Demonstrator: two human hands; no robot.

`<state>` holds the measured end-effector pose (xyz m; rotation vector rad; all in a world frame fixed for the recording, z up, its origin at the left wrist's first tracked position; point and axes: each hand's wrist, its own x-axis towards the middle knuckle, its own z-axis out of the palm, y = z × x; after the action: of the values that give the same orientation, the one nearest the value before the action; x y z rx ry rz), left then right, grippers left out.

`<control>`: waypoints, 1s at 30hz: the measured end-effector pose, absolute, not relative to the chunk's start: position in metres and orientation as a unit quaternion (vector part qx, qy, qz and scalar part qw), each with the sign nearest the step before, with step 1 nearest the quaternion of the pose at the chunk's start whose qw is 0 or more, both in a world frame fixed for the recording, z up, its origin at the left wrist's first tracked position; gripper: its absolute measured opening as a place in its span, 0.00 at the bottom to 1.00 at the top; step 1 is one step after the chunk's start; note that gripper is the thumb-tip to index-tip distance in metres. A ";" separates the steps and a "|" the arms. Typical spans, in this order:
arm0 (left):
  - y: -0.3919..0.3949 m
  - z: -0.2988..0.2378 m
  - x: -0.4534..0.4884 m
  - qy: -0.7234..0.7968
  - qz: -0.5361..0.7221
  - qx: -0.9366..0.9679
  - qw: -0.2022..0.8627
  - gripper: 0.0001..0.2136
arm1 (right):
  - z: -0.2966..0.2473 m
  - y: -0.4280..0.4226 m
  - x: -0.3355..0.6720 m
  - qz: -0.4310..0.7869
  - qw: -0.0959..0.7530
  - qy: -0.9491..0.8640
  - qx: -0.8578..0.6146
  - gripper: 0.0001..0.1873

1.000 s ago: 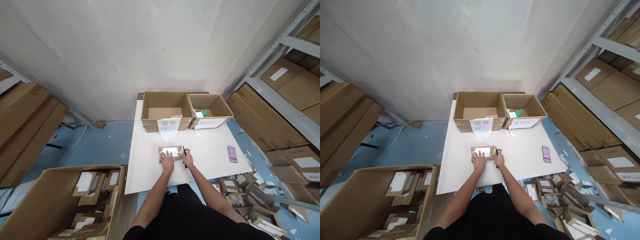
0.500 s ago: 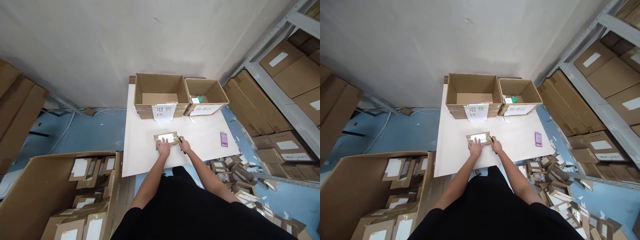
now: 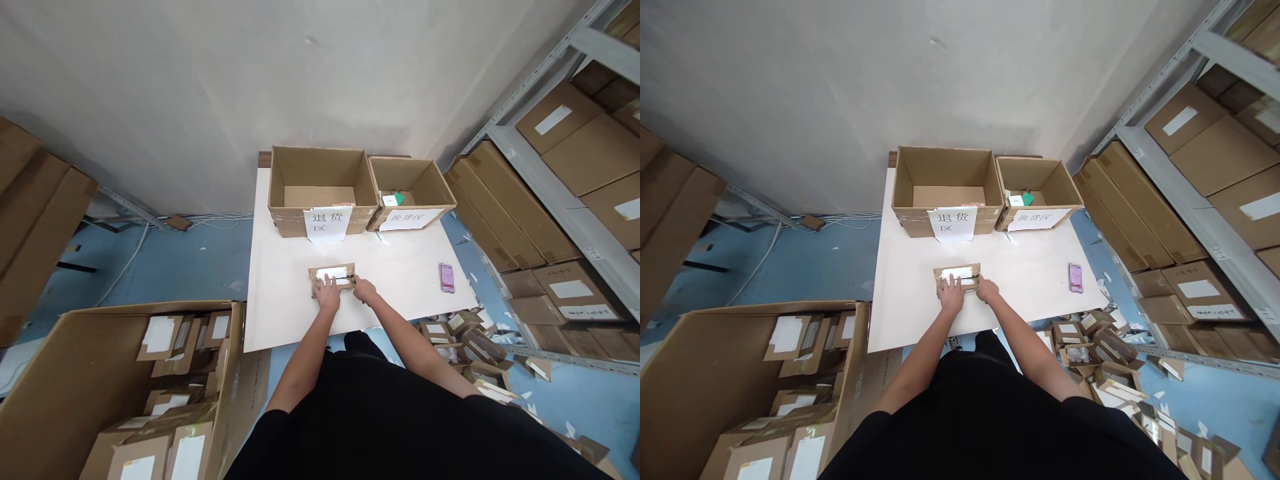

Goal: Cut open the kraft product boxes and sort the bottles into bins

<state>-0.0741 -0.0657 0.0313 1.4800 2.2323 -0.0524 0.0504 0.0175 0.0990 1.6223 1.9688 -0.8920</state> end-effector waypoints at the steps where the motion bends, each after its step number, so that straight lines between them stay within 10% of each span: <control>1: -0.066 0.032 -0.075 0.810 -0.016 0.538 0.233 0.28 | 0.098 0.013 0.054 -0.328 0.214 0.707 0.588 0.22; 12: -0.058 0.055 -0.131 0.787 0.051 0.576 0.216 0.25 | 0.050 -0.049 0.074 -0.335 -0.026 0.626 0.704 0.35; 30: -0.074 0.053 -0.143 0.721 0.041 0.651 0.235 0.26 | 0.054 0.007 0.029 -0.335 -0.092 0.634 0.691 0.49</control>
<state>-0.1430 -0.0737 0.0533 1.7873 1.9779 0.1113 0.0289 0.0070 0.0542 2.3074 2.1186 -1.1201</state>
